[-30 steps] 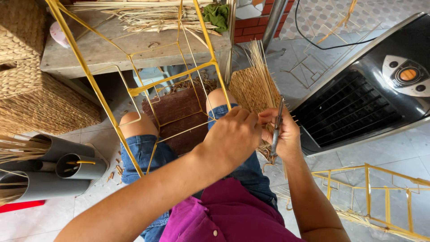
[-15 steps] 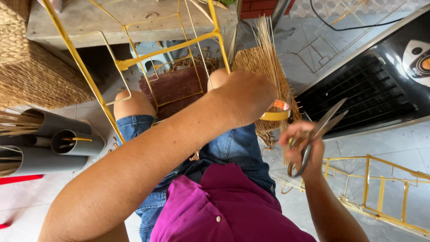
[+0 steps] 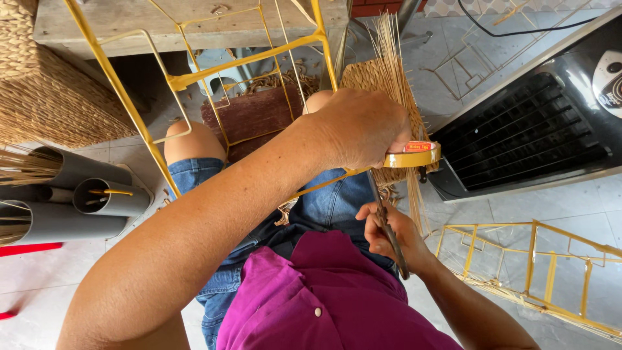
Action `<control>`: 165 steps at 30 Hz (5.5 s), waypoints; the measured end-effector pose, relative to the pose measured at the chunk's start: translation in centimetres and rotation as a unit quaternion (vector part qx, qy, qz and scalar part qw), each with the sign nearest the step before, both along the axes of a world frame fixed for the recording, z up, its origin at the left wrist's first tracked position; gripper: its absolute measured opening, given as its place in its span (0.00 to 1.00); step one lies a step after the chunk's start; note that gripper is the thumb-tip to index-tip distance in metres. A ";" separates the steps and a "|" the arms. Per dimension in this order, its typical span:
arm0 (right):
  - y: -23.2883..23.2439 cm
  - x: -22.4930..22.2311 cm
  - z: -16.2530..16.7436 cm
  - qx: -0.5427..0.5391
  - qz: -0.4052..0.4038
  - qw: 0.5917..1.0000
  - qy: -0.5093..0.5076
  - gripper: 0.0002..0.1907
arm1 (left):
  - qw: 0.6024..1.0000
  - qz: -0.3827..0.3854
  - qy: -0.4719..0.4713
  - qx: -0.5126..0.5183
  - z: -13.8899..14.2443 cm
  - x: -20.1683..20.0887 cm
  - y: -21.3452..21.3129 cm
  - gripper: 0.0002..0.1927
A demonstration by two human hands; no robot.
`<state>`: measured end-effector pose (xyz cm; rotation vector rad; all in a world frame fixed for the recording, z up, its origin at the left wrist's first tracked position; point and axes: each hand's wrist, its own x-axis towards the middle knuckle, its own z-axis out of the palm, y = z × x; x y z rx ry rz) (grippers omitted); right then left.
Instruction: The person sits with a yellow bamboo frame across their lap, wraps yellow tape around the frame joints, and cuts the tape with scissors. They then fit thin bamboo strips against the frame and tape them in place, holding the frame steady with one hand while working with the other.
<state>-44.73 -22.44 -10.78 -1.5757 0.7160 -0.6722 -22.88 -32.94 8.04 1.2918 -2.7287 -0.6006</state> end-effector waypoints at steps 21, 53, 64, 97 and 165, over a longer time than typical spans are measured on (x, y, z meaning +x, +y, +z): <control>-1.1 1.3 -0.3 0.017 -0.025 0.999 -0.031 0.36 | 1.000 0.011 -0.011 -0.010 -0.3 -0.2 -0.3 0.08; -3.4 14.8 5.5 -0.235 -0.189 0.919 -0.255 0.23 | 0.445 0.363 0.807 -0.141 -10.9 25.6 19.4 0.05; -11.5 18.8 13.1 -0.027 -0.150 0.914 -0.377 0.14 | 0.429 0.463 0.768 -0.110 -23.2 25.8 11.4 0.06; -30.0 27.9 13.0 -0.075 -0.285 0.936 -0.194 0.20 | 0.358 0.497 0.774 0.163 -8.2 28.9 -5.9 0.06; -30.5 30.9 15.4 -0.023 0.088 0.978 -0.186 0.27 | 0.655 0.396 0.644 0.019 -3.3 33.4 -8.8 0.13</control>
